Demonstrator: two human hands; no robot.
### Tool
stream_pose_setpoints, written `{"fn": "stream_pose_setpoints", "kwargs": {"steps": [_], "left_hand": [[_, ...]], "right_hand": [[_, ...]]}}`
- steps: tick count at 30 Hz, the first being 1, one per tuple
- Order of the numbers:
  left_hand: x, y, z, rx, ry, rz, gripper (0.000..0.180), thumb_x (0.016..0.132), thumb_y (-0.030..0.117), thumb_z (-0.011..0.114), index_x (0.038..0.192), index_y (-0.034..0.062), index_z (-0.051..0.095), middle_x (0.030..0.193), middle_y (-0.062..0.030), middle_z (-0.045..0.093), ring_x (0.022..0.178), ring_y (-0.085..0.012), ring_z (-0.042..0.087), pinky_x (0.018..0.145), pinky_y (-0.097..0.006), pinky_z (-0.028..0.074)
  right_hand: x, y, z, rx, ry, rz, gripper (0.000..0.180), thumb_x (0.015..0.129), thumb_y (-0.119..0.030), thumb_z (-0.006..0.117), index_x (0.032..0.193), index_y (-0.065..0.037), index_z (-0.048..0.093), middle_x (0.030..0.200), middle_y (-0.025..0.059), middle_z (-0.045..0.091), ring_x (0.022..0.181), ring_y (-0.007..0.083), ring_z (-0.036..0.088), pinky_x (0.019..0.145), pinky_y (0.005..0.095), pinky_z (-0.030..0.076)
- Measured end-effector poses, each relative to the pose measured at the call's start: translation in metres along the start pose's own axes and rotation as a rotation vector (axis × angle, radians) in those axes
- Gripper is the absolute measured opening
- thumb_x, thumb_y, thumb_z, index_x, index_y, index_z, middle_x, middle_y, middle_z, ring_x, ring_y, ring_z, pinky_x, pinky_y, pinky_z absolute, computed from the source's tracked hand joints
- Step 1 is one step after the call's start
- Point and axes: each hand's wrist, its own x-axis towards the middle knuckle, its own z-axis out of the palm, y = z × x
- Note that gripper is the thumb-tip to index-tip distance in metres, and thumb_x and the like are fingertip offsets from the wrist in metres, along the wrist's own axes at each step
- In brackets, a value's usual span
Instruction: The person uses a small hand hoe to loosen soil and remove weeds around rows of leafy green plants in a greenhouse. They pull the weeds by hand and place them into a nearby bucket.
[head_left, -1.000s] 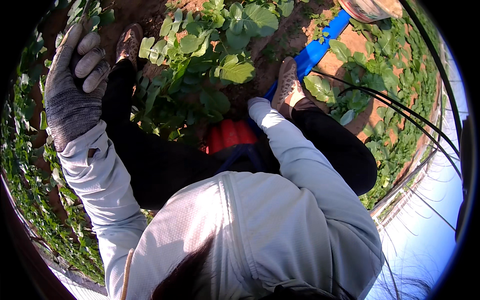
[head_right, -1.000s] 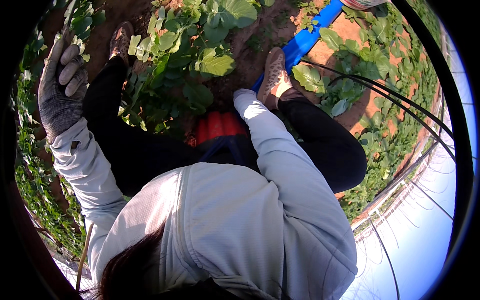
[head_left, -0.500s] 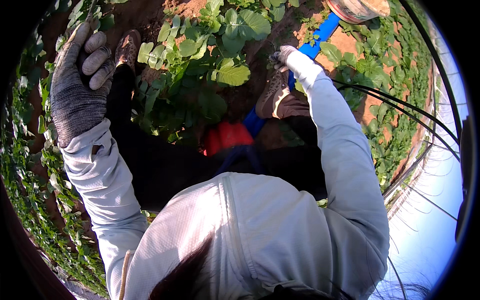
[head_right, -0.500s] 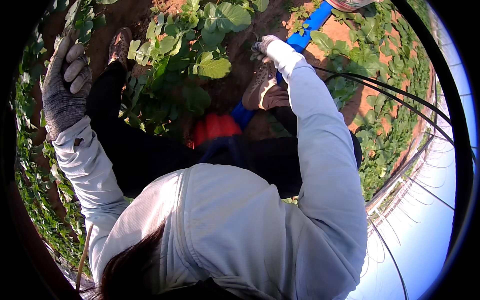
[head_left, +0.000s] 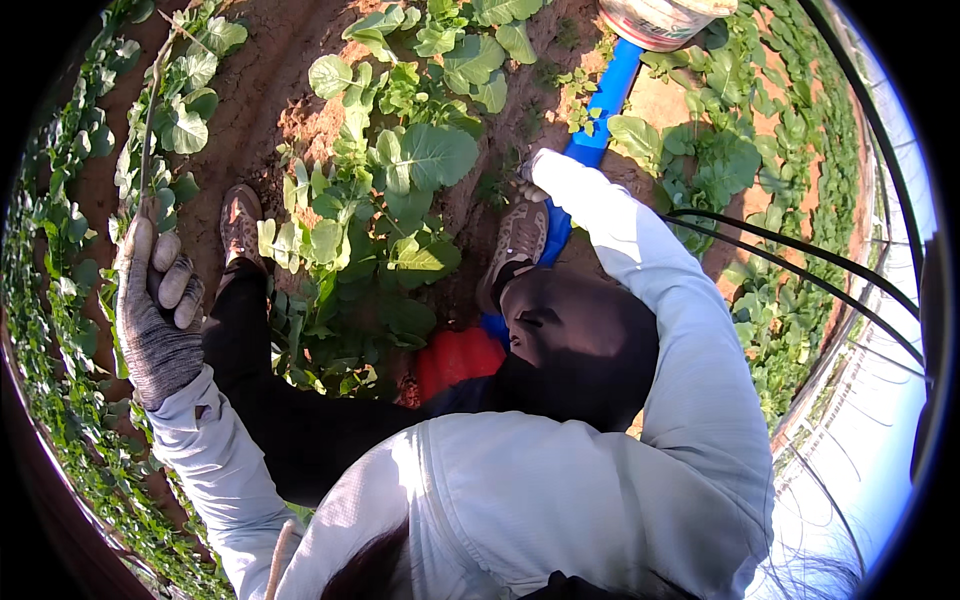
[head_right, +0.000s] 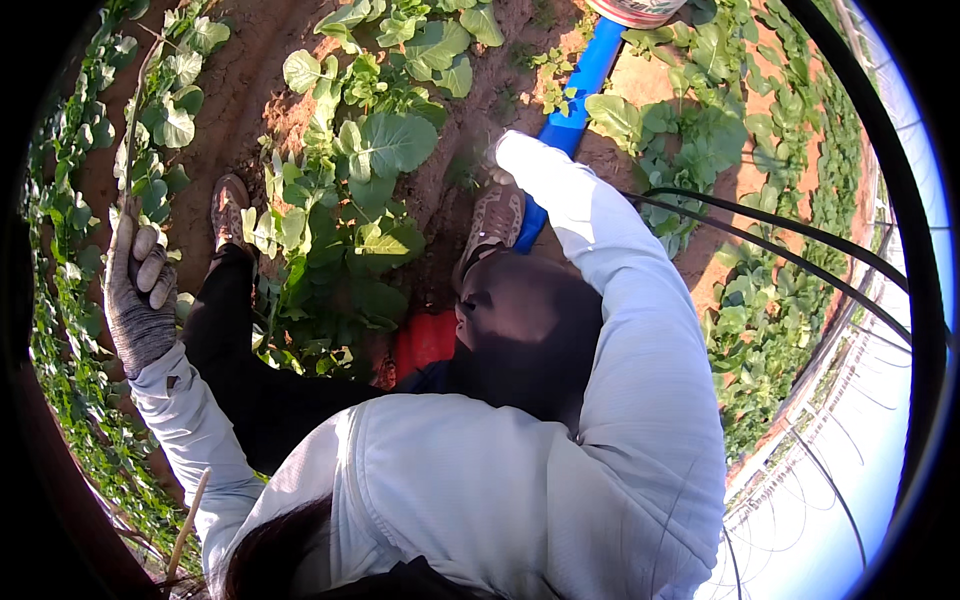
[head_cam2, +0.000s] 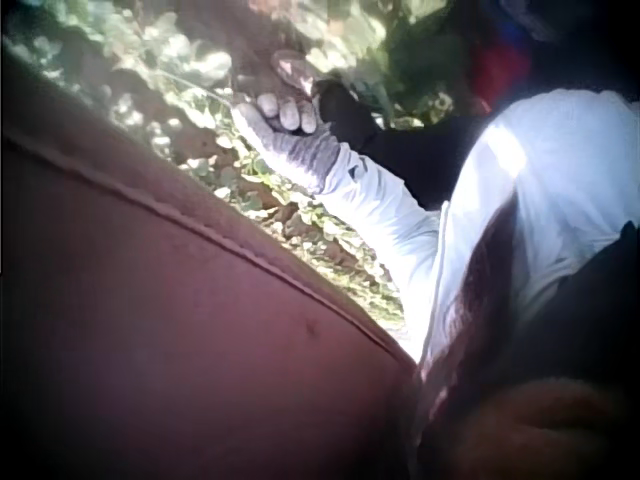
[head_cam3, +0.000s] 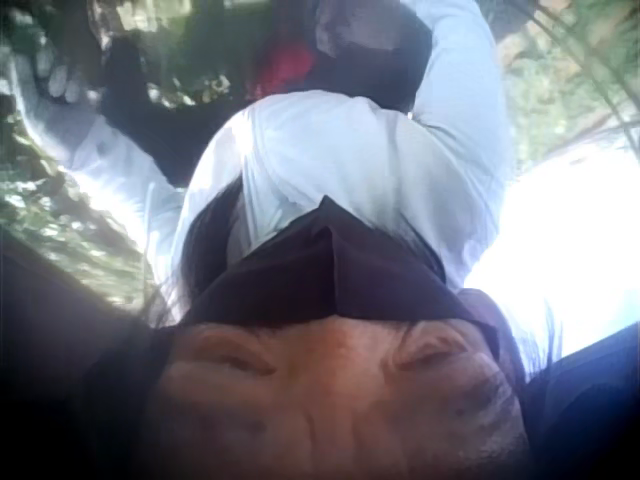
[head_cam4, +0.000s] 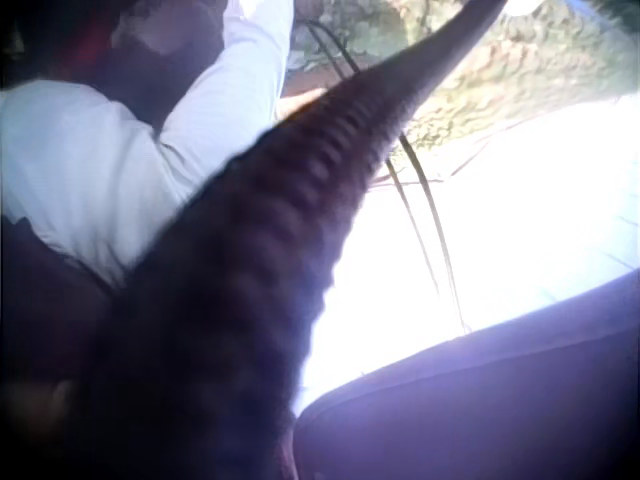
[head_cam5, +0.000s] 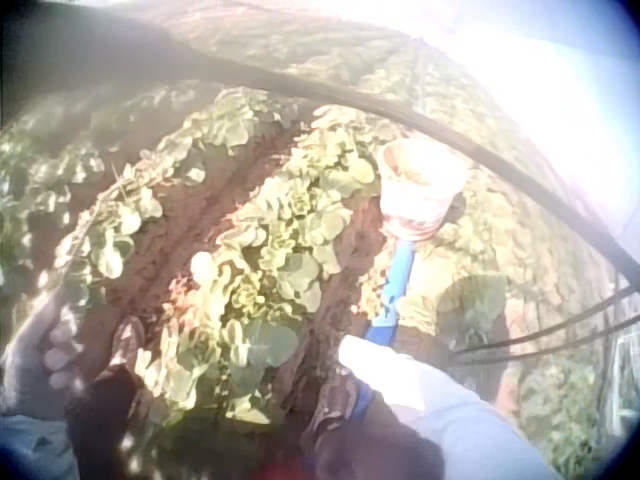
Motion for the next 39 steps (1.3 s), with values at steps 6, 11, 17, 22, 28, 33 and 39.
{"fn": "stream_pose_setpoints", "kwargs": {"steps": [6,11,17,22,28,33,39], "left_hand": [[0.009,-0.012,-0.003,-0.095,0.038,-0.072,0.038,0.098,0.018,0.031,0.131,0.0,0.033,0.07,0.0022,0.033,0.041,-0.0009,0.025,0.027,-0.014,0.025],[0.017,-0.014,0.006,-0.118,-0.084,-0.171,0.039,0.099,0.02,0.029,0.134,0.0034,0.029,0.07,0.0013,0.036,0.041,-0.0016,0.026,0.027,-0.014,0.029],[0.021,-0.017,0.031,-0.065,-0.009,-0.198,0.042,0.099,0.021,0.026,0.138,0.0054,0.022,0.069,0.0012,0.035,0.04,-0.0025,0.025,0.026,-0.015,0.028],[0.024,-0.021,0.042,-0.053,-0.064,-0.209,0.041,0.099,0.02,0.028,0.136,0.0047,0.025,0.069,0.0008,0.036,0.039,-0.0017,0.026,0.026,-0.015,0.027],[0.024,-0.028,0.055,0.018,0.05,-0.183,0.041,0.099,0.018,0.029,0.136,0.0032,0.024,0.07,0.0008,0.036,0.039,-0.0015,0.025,0.025,-0.015,0.027],[0.023,-0.027,0.05,0.014,0.015,-0.177,0.041,0.098,0.018,0.029,0.136,0.0012,0.024,0.07,0.0008,0.035,0.039,-0.0013,0.025,0.025,-0.015,0.028],[0.026,-0.028,0.049,-0.007,0.018,-0.168,0.041,0.098,0.018,0.029,0.136,0.0019,0.024,0.069,0.0006,0.035,0.039,-0.0014,0.026,0.026,-0.015,0.03]], "right_hand": [[0.042,0.001,0.046,0.26,-0.03,-0.17,0.033,0.086,-0.033,0.055,0.094,-0.002,0.06,0.084,0.0127,0.066,0.069,0.0237,0.066,0.061,0.038,0.051],[0.048,0.0,0.05,0.438,-0.044,-0.256,0.036,0.086,-0.033,0.054,0.102,-0.001,0.058,0.088,0.0141,0.066,0.07,0.0236,0.066,0.066,0.0386,0.051],[0.041,0.0,0.057,0.807,-0.129,-0.212,0.043,0.087,-0.037,0.052,0.11,-0.001,0.056,0.09,0.0151,0.066,0.071,0.0227,0.066,0.075,0.0391,0.05],[0.056,-0.015,0.059,0.567,-0.228,-0.177,0.055,0.087,-0.051,0.044,0.102,0.0,0.058,0.076,0.0132,0.066,0.068,0.024,0.064,0.073,0.0374,0.05],[0.039,-0.009,0.045,0.704,-0.096,-0.194,0.037,0.084,-0.032,0.059,0.103,-0.001,0.059,0.079,0.0147,0.066,0.06,0.0213,0.063,0.056,0.0333,0.051],[0.041,0.009,0.054,0.902,-0.138,-0.257,0.033,0.083,-0.029,0.061,0.101,-0.001,0.06,0.083,0.0151,0.066,0.064,0.0212,0.064,0.057,0.0332,0.051],[0.027,0.067,0.089,1.684,-0.329,-0.568,0.03,0.081,-0.026,0.062,0.098,-0.001,0.061,0.089,0.0155,0.065,0.069,0.021,0.064,0.059,0.0331,0.051]]}}
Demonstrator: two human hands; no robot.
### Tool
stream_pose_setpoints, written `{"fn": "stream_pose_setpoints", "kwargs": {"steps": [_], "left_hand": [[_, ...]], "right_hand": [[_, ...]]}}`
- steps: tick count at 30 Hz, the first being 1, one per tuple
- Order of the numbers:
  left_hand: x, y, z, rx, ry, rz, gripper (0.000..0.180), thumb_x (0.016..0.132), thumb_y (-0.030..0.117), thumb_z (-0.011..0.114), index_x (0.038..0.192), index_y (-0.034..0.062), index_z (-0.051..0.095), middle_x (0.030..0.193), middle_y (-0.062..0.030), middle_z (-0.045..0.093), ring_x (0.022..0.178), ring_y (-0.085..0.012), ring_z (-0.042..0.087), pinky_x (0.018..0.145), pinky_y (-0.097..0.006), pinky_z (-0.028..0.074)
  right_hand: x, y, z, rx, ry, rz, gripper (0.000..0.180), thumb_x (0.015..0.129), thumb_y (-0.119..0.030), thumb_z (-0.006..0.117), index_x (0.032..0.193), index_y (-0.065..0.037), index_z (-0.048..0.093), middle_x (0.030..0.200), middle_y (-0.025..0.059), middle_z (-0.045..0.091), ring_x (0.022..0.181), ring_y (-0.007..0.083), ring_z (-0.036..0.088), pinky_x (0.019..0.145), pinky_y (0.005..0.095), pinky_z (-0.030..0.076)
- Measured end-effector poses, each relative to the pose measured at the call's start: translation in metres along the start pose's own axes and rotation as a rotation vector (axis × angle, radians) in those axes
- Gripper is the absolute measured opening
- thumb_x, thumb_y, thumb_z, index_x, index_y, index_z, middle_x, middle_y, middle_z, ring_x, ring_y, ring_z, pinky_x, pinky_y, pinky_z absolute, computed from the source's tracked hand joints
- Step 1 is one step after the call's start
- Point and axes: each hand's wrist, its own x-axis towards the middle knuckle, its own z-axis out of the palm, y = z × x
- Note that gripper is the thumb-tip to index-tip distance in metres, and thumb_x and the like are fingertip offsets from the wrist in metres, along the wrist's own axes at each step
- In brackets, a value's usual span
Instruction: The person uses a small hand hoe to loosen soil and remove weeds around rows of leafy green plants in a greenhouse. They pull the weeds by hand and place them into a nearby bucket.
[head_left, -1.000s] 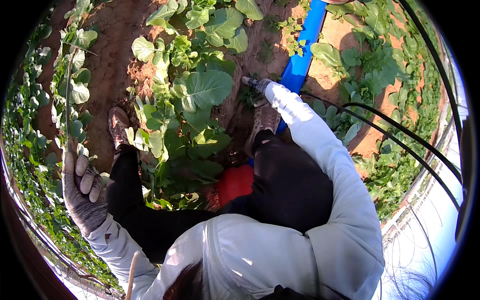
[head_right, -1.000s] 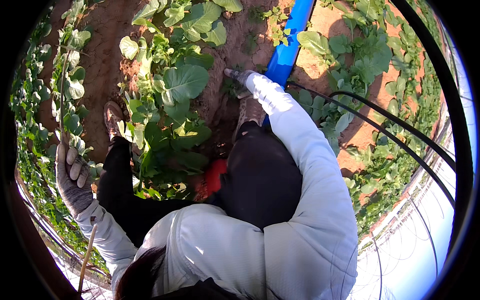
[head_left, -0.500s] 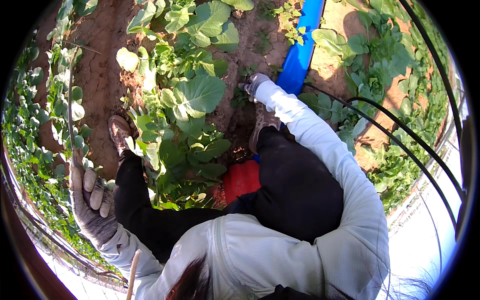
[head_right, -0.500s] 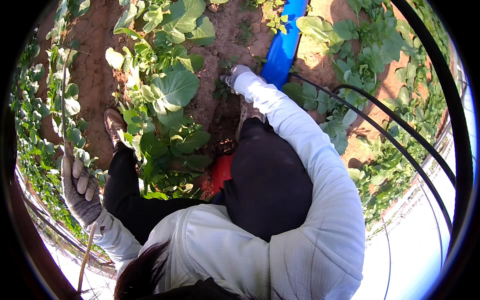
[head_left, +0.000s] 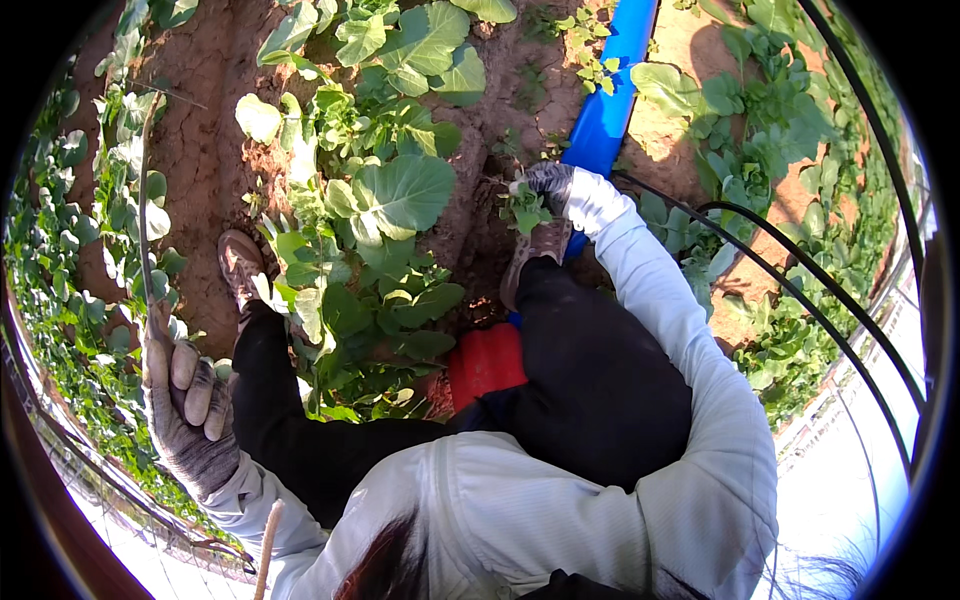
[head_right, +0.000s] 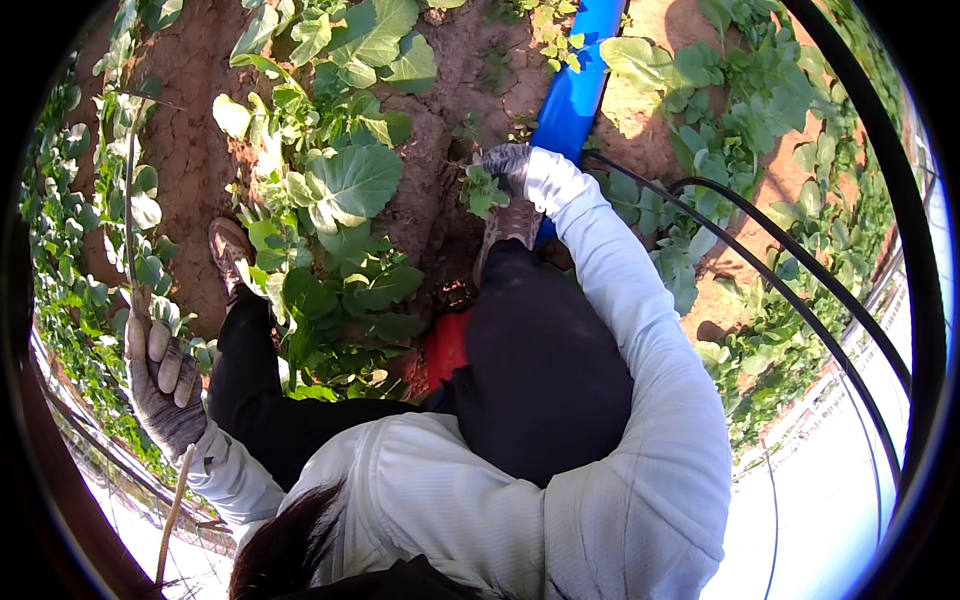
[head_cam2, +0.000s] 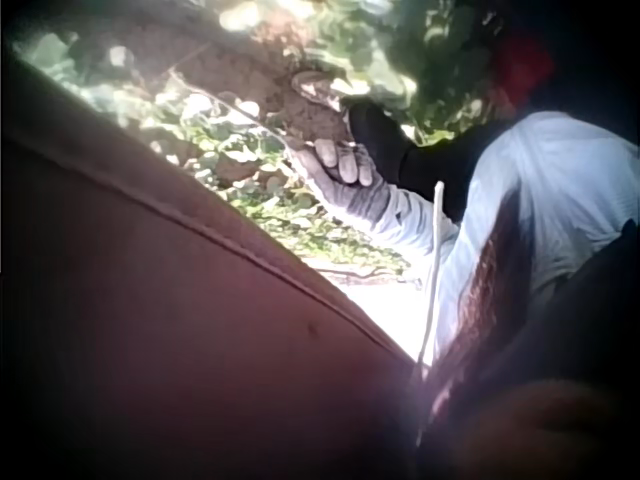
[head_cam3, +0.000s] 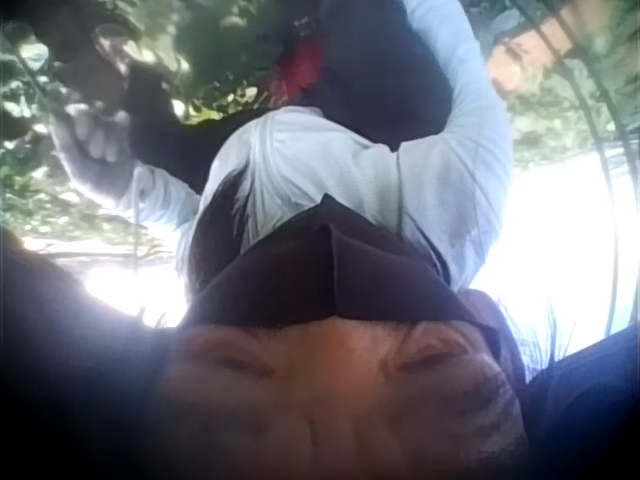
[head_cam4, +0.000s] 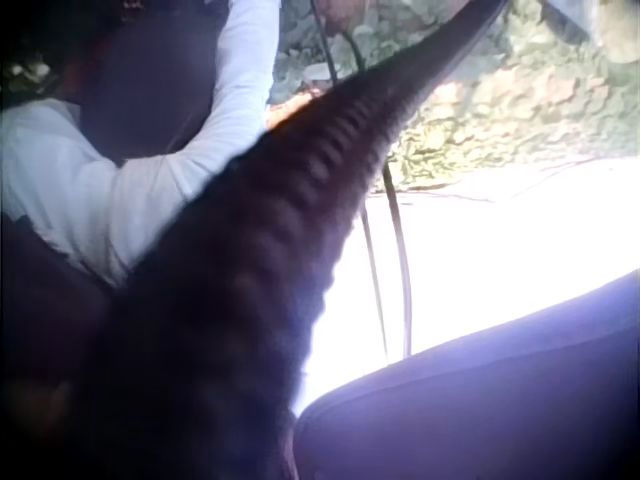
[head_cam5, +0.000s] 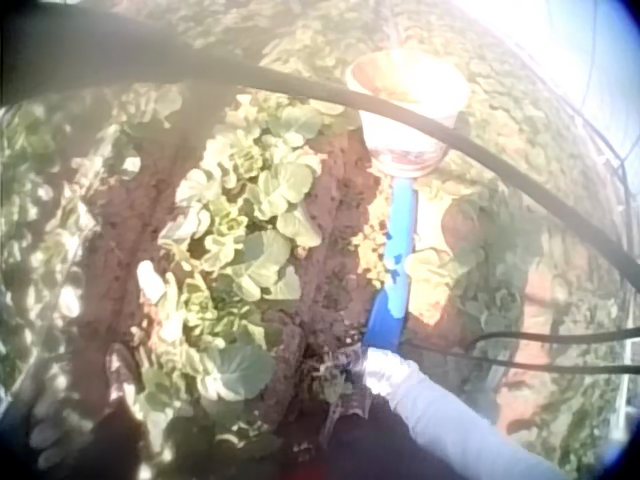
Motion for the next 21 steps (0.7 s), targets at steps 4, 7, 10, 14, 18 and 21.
{"fn": "stream_pose_setpoints", "kwargs": {"steps": [4,7,10,14,18,21], "left_hand": [[-0.003,0.001,-0.007,-0.006,-0.014,-0.014,0.042,0.099,0.019,0.029,0.137,0.004,0.022,0.069,0.0,0.038,0.04,-0.0018,0.029,0.026,-0.014,0.03],[-0.004,0.002,-0.008,-0.005,-0.055,-0.036,0.043,0.099,0.019,0.029,0.138,0.0048,0.02,0.069,-0.0005,0.039,0.04,-0.0021,0.03,0.026,-0.015,0.031],[-0.004,0.001,-0.005,0.006,-0.046,-0.041,0.043,0.099,0.02,0.029,0.138,0.0047,0.02,0.069,-0.0007,0.04,0.04,-0.0022,0.03,0.026,-0.015,0.031],[-0.005,-0.001,-0.003,0.007,-0.005,-0.028,0.043,0.099,0.019,0.029,0.138,0.0046,0.02,0.068,-0.0005,0.04,0.039,-0.0021,0.03,0.026,-0.015,0.031],[-0.004,-0.002,-0.001,0.02,-0.002,-0.023,0.042,0.099,0.019,0.029,0.137,0.0042,0.021,0.068,-0.0003,0.039,0.039,-0.0018,0.029,0.025,-0.015,0.03],[-0.004,-0.002,-0.002,0.011,0.011,-0.02,0.041,0.099,0.019,0.029,0.137,0.0036,0.022,0.069,-0.0004,0.039,0.038,-0.0015,0.028,0.025,-0.015,0.03]], "right_hand": [[-0.007,-0.031,-0.007,0.177,-0.087,-0.168,0.019,0.081,-0.019,0.062,0.086,0.0,0.062,0.101,0.0193,0.062,0.076,0.0224,0.064,0.062,0.0317,0.053],[0.018,-0.018,-0.033,0.152,0.17,-0.293,0.032,0.083,-0.034,0.059,0.086,-0.002,0.061,0.101,0.0197,0.063,0.077,0.025,0.064,0.064,0.0362,0.052],[0.017,-0.056,0.013,-0.381,0.332,0.031,0.047,0.08,-0.043,0.06,0.098,0.001,0.059,0.104,0.0208,0.061,0.085,0.0284,0.062,0.071,0.0375,0.051],[0.032,-0.088,0.062,-1.104,0.397,0.363,0.069,0.075,-0.056,0.06,0.113,0.002,0.056,0.109,0.0206,0.059,0.095,0.0315,0.06,0.079,0.0388,0.048],[0.101,-0.048,0.021,-1.556,0.212,0.269,0.07,0.072,-0.058,0.061,0.117,-0.005,0.056,0.112,0.0146,0.059,0.101,0.0297,0.057,0.086,0.0367,0.045],[0.101,-0.042,0.015,-1.539,0.201,0.112,0.066,0.072,-0.054,0.062,0.115,-0.005,0.057,0.109,0.0158,0.06,0.098,0.031,0.058,0.085,0.0362,0.045]]}}
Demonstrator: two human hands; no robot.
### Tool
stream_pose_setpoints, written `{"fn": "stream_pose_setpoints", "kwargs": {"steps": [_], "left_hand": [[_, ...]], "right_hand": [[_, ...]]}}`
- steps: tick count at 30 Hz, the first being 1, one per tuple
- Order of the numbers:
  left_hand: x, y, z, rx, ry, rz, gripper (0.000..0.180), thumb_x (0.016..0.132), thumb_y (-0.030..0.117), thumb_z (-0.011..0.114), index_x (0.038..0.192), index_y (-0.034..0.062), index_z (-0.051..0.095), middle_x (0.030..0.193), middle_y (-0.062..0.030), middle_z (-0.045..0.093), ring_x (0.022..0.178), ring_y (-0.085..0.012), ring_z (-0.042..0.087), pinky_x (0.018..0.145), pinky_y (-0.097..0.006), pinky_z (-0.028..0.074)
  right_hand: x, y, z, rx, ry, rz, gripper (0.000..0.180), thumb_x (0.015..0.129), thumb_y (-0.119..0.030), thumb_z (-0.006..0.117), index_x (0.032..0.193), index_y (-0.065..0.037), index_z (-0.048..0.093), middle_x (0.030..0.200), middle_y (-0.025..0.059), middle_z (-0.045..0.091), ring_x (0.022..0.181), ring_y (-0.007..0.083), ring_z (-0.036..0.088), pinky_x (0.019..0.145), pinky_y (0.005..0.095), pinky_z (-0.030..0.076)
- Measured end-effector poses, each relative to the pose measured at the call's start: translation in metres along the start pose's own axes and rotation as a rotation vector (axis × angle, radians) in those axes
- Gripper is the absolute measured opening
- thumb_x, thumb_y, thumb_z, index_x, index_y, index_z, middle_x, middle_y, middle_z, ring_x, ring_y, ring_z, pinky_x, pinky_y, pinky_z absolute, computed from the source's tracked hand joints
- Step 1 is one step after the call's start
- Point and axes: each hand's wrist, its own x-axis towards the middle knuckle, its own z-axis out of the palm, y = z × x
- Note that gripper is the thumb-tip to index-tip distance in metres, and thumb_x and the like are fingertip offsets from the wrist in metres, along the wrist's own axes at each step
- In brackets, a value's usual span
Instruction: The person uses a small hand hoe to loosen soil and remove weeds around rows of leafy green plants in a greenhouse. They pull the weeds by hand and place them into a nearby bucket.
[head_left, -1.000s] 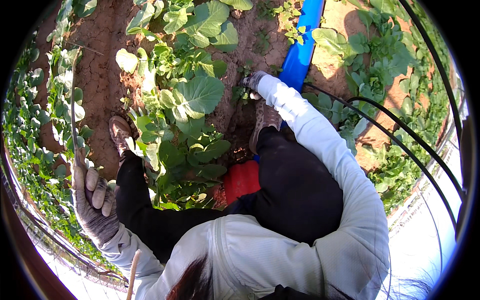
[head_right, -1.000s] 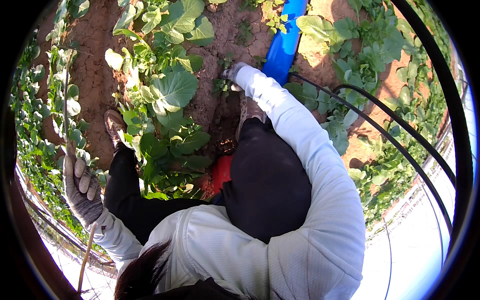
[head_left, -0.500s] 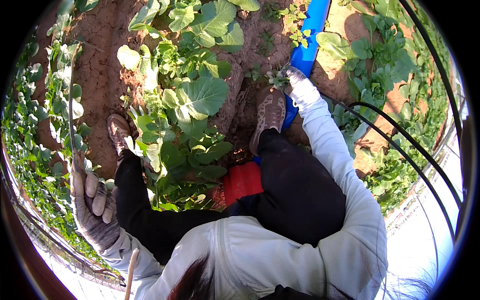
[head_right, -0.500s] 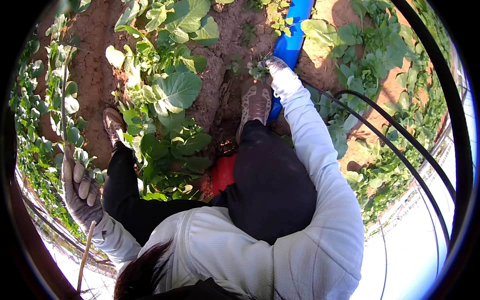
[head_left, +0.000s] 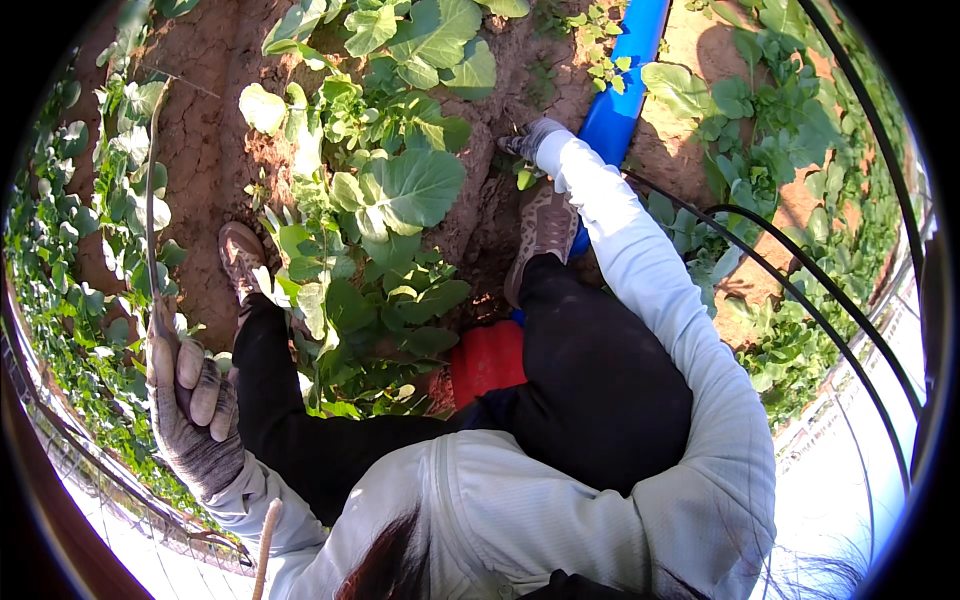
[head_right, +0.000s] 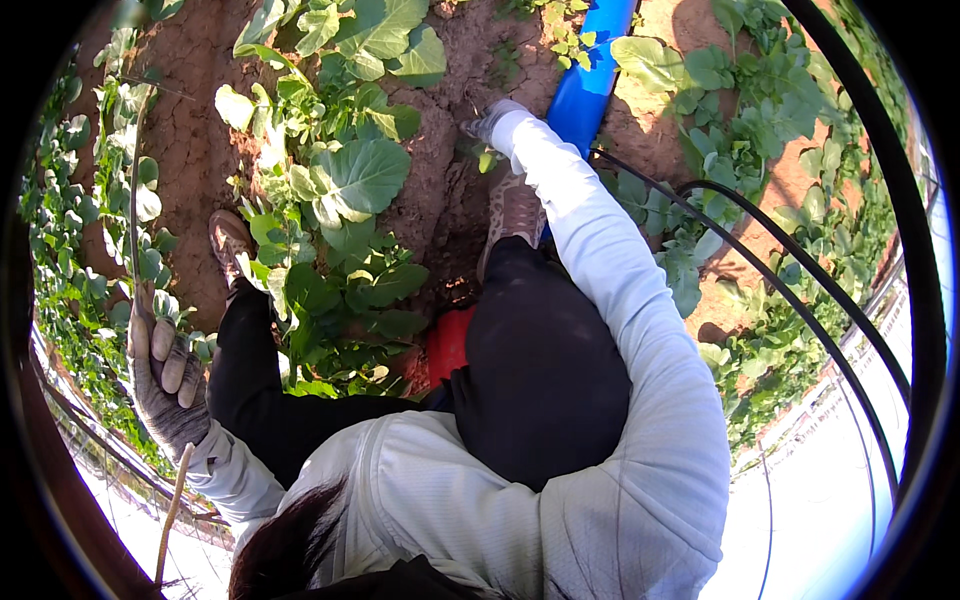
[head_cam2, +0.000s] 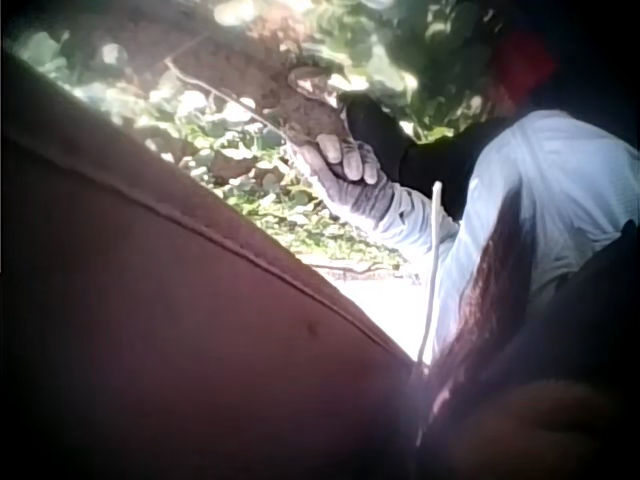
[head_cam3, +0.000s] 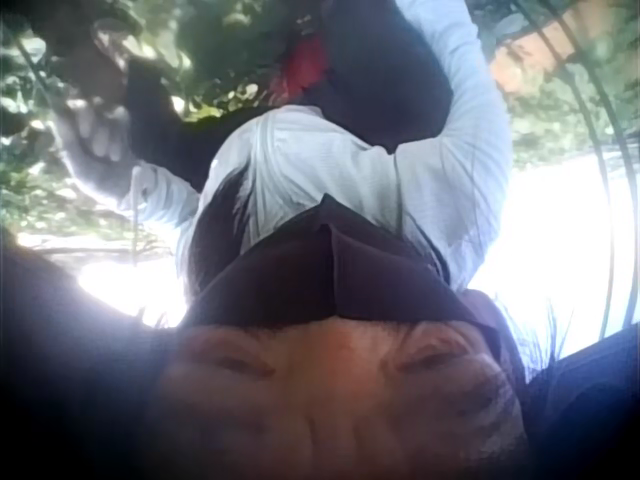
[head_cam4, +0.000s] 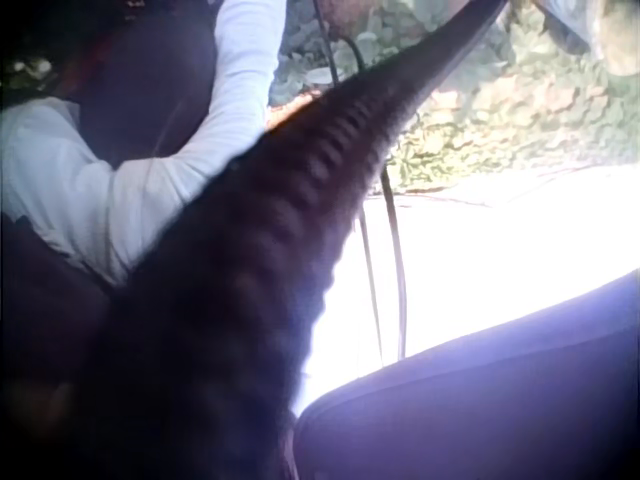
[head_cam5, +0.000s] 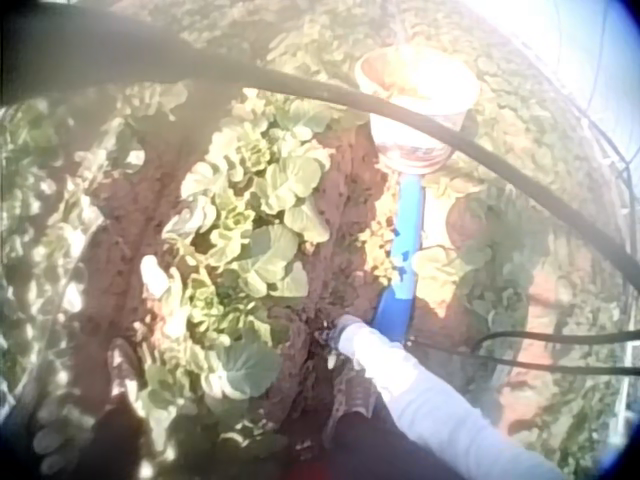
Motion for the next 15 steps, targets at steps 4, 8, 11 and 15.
{"fn": "stream_pose_setpoints", "kwargs": {"steps": [4,8,11,15], "left_hand": [[-0.003,0.0,0.001,-0.009,0.001,-0.008,0.041,0.099,0.018,0.028,0.136,0.0029,0.023,0.069,-0.0002,0.038,0.038,-0.0014,0.028,0.025,-0.015,0.03],[0.005,-0.003,-0.005,-0.028,-0.089,-0.031,0.042,0.099,0.018,0.028,0.137,0.0013,0.022,0.069,0.0,0.037,0.039,-0.0016,0.028,0.026,-0.014,0.03],[-0.002,0.0,0.006,-0.002,-0.043,-0.015,0.043,0.098,0.017,0.029,0.137,0.0005,0.02,0.069,0.0007,0.036,0.041,-0.0018,0.03,0.027,-0.014,0.03],[-0.014,0.005,0.005,0.02,0.017,0.013,0.045,0.098,0.017,0.031,0.138,0.0003,0.018,0.068,0.0019,0.034,0.041,-0.0018,0.03,0.027,-0.014,0.029]], "right_hand": [[-0.014,-0.011,-0.003,0.157,0.018,0.044,0.053,0.079,-0.042,0.062,0.115,-0.004,0.056,0.107,0.0151,0.061,0.091,0.0291,0.059,0.083,0.0348,0.046],[-0.03,-0.011,-0.011,0.257,-0.09,0.113,0.048,0.081,-0.036,0.061,0.114,-0.002,0.055,0.105,0.0145,0.062,0.087,0.0262,0.061,0.081,0.033,0.047],[-0.047,-0.003,-0.005,0.57,-0.128,0.034,0.046,0.082,-0.034,0.061,0.114,-0.001,0.055,0.103,0.0144,0.063,0.086,0.0246,0.061,0.08,0.0317,0.047],[-0.085,0.001,-0.01,1.099,-0.257,-0.2,0.044,0.083,-0.031,0.06,0.112,0.001,0.055,0.101,0.0144,0.063,0.084,0.0225,0.062,0.078,0.0301,0.048]]}}
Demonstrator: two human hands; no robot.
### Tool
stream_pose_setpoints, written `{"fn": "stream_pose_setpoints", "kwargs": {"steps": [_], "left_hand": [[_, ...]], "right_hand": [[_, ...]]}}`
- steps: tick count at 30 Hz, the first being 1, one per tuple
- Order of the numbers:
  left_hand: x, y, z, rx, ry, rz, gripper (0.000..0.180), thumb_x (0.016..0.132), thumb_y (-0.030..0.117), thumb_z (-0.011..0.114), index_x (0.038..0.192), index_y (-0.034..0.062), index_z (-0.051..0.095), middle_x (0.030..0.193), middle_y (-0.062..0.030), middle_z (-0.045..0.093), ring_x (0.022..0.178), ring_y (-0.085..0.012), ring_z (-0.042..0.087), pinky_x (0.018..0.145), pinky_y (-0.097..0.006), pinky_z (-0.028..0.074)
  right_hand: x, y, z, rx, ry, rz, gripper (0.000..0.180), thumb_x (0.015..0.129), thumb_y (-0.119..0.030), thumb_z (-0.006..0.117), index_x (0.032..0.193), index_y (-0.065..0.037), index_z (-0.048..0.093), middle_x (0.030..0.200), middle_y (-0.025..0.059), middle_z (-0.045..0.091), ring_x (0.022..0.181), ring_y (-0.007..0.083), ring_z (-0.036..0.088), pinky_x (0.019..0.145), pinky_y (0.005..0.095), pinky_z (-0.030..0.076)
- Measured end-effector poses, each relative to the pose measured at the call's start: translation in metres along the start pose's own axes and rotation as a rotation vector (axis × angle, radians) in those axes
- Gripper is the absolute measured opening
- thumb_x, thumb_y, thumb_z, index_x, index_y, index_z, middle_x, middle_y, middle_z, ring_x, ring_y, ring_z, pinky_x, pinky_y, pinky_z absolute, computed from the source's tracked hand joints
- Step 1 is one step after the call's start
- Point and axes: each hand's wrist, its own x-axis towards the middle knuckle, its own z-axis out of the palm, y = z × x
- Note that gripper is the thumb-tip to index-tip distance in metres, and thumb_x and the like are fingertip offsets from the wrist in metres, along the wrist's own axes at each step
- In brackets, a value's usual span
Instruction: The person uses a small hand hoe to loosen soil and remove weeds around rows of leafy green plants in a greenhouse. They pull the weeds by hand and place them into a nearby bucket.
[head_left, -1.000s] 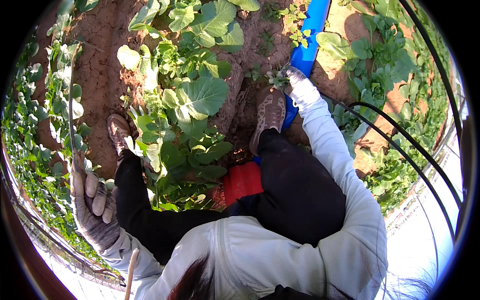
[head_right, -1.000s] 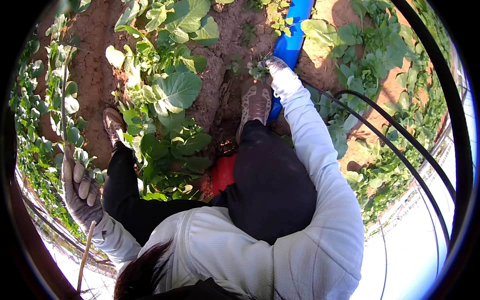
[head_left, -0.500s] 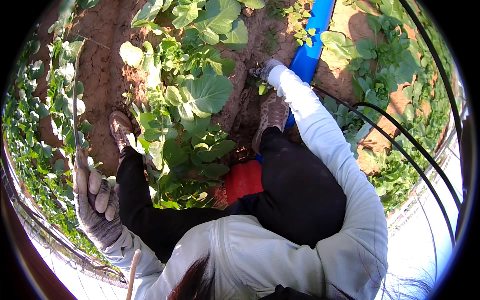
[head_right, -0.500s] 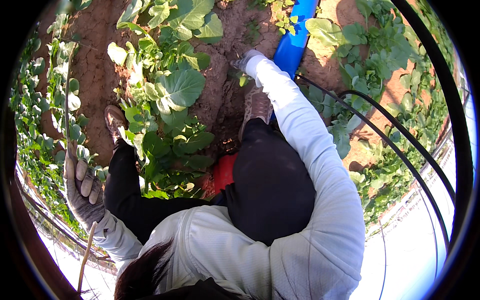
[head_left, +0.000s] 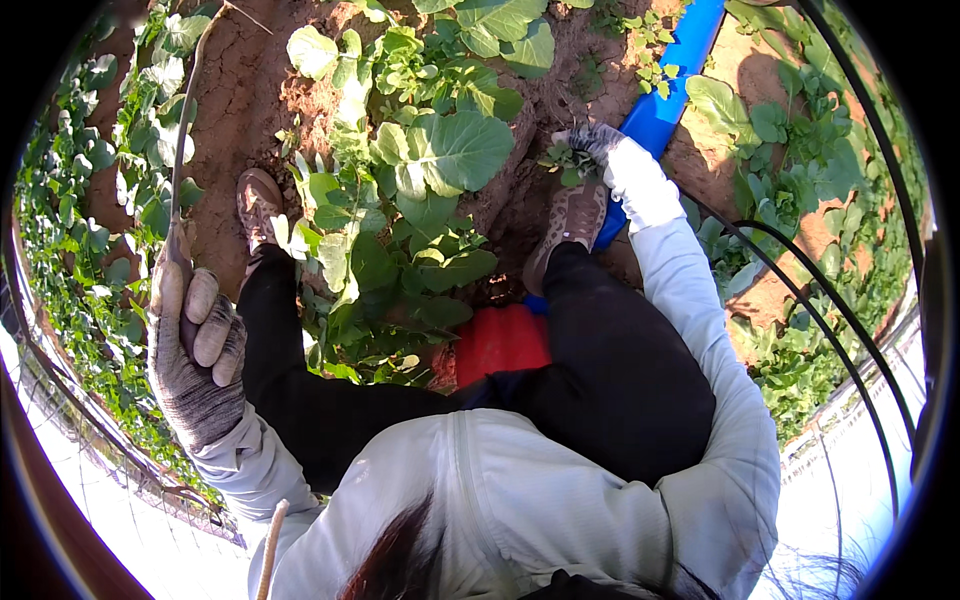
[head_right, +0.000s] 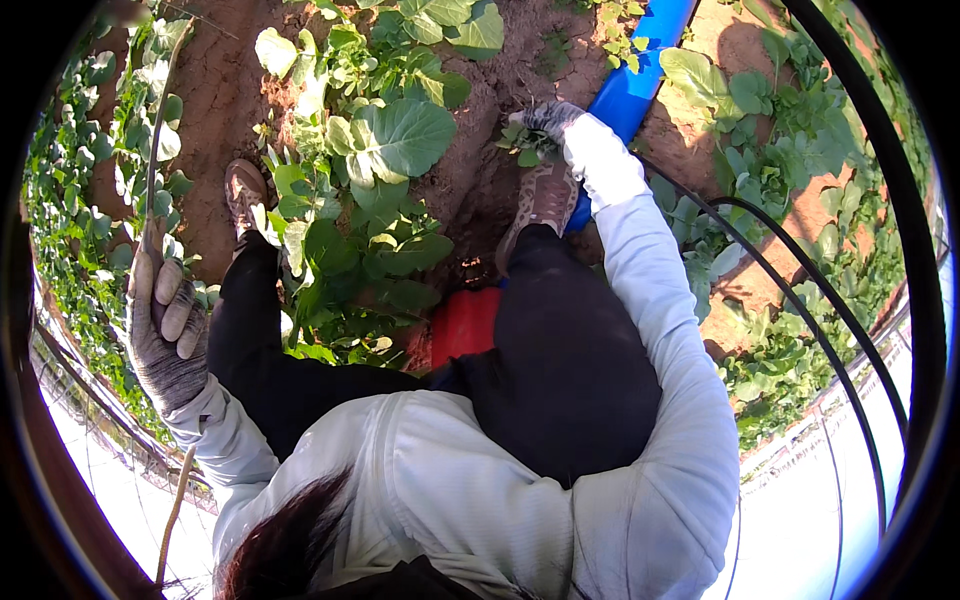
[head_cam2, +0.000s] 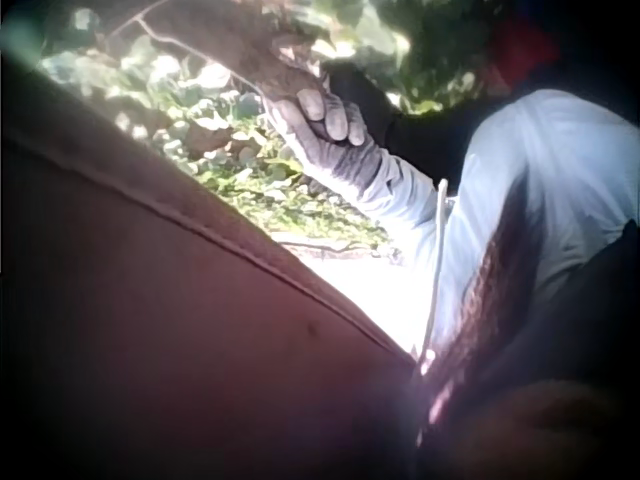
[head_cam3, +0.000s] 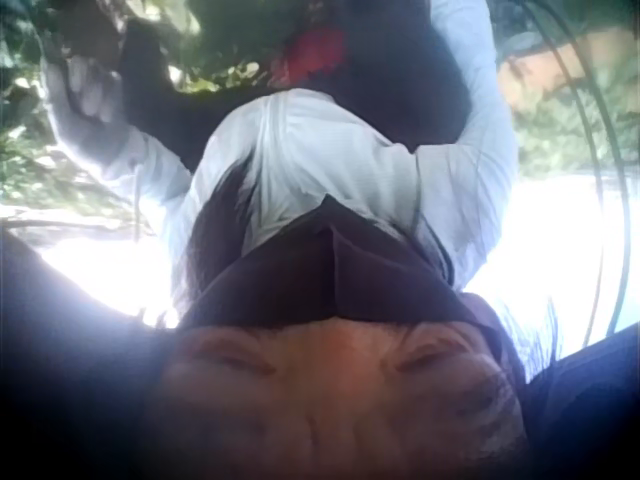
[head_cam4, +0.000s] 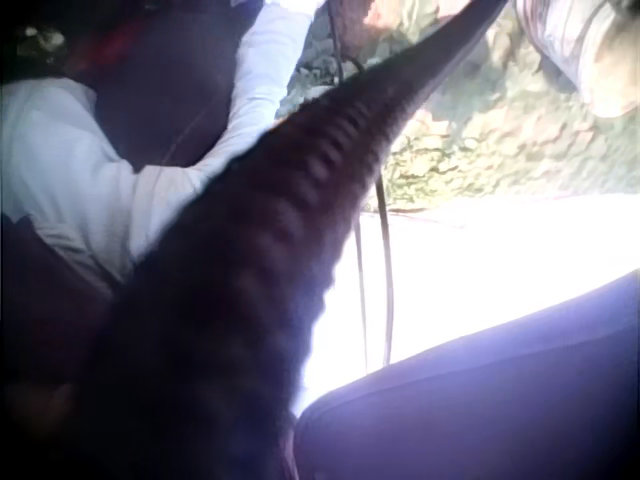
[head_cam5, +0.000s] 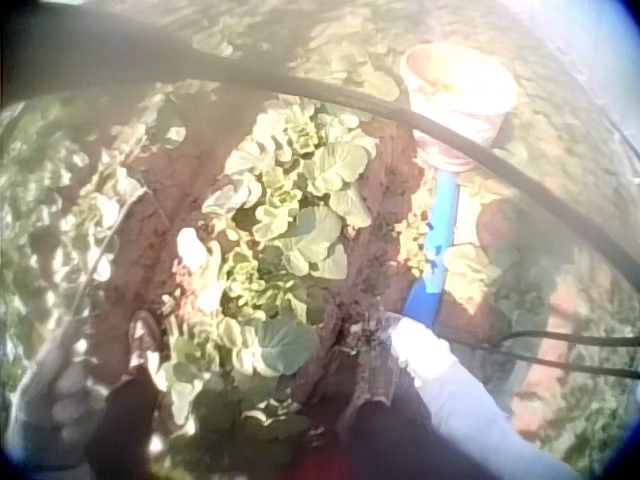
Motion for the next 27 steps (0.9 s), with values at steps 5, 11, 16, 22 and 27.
{"fn": "stream_pose_setpoints", "kwargs": {"steps": [5,11,16,22,27], "left_hand": [[0.002,-0.005,0.001,0.012,-0.008,-0.015,0.045,0.098,0.017,0.031,0.138,0.001,0.019,0.068,0.0026,0.033,0.041,-0.0008,0.028,0.027,-0.014,0.027],[0.001,-0.007,0.004,-0.008,0.022,-0.034,0.044,0.098,0.017,0.031,0.138,0.0025,0.019,0.069,0.0024,0.033,0.04,-0.0005,0.026,0.027,-0.014,0.026],[-0.003,-0.004,0.0,-0.021,0.061,-0.026,0.043,0.099,0.017,0.028,0.138,0.005,0.02,0.07,0.0019,0.034,0.039,-0.001,0.026,0.027,-0.015,0.027],[-0.002,-0.003,0.0,0.003,0.068,-0.032,0.043,0.098,0.016,0.029,0.138,0.0049,0.02,0.07,0.0019,0.034,0.04,-0.0009,0.028,0.028,-0.014,0.028],[-0.002,-0.005,-0.001,0.029,0.045,-0.016,0.044,0.098,0.015,0.03,0.138,0.0036,0.019,0.072,0.0011,0.036,0.041,-0.0008,0.03,0.028,-0.014,0.03]], "right_hand": [[-0.054,-0.039,0.066,-0.207,-0.13,-0.19,0.032,0.084,-0.025,0.06,0.099,0.003,0.06,0.09,0.0126,0.064,0.075,0.0171,0.062,0.071,0.0279,0.048],[-0.014,-0.022,0.129,-0.784,-0.135,0.001,0.03,0.086,-0.029,0.056,0.095,0.0,0.061,0.084,0.0161,0.062,0.07,0.0218,0.061,0.066,0.0333,0.047],[0.001,-0.028,0.158,-1.221,-0.238,0.129,0.033,0.086,-0.032,0.052,0.096,-0.002,0.06,0.082,0.0187,0.061,0.071,0.0292,0.06,0.067,0.0381,0.046],[0.046,0.029,0.148,-1.302,-0.319,0.02,0.047,0.077,-0.044,0.058,0.093,-0.001,0.064,0.087,0.0178,0.064,0.082,0.03,0.06,0.074,0.0367,0.045],[0.038,0.031,0.14,-1.226,-0.42,-0.019,0.047,0.075,-0.044,0.06,0.094,-0.002,0.065,0.087,0.0169,0.064,0.082,0.0287,0.061,0.073,0.0362,0.046]]}}
